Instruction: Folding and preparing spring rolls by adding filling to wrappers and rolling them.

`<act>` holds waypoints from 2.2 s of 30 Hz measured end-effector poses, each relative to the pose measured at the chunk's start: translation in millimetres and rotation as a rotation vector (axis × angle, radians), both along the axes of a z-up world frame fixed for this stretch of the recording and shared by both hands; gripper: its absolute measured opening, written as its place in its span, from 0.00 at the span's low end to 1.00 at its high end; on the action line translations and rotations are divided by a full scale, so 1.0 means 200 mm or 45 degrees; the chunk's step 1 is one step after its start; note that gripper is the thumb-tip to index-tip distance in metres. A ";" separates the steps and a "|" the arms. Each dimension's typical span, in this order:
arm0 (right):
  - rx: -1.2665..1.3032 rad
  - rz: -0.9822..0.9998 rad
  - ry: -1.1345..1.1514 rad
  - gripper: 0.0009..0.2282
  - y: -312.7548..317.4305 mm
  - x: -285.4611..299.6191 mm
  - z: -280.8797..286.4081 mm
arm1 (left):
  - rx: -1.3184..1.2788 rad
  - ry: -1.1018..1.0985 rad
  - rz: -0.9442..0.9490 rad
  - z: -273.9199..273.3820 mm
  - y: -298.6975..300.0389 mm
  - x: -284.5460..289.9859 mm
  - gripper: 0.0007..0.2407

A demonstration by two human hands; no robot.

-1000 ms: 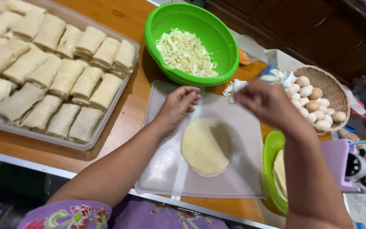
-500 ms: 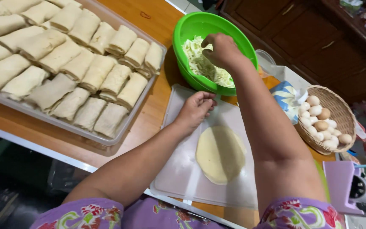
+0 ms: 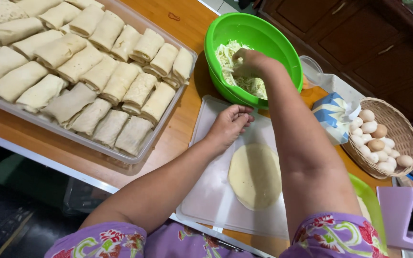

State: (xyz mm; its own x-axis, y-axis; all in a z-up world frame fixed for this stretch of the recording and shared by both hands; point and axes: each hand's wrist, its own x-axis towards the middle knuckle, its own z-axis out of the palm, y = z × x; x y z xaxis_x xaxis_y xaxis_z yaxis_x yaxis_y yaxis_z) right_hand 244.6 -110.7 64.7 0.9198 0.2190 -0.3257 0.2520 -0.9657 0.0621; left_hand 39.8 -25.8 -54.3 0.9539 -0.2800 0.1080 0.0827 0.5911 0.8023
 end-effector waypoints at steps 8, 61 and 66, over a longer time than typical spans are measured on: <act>0.167 0.083 -0.154 0.14 -0.07 -0.01 0.05 | -0.023 0.032 -0.001 -0.04 -0.02 0.03 0.10; 0.921 0.289 -0.540 0.07 -0.54 -1.90 0.01 | 1.401 -0.969 -0.772 0.46 0.19 -0.35 0.20; 0.898 0.366 -0.539 0.09 -0.46 -1.90 0.05 | 1.381 -1.085 -0.661 0.41 0.19 -0.35 0.19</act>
State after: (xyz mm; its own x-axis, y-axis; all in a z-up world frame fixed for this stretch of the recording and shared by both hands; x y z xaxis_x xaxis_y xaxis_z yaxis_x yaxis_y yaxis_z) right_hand -135.5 -203.6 75.6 0.8110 0.4827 0.3305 0.5827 -0.7168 -0.3829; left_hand -30.2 11.4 27.2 0.4810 -0.8719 0.0916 -0.6210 -0.2651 0.7376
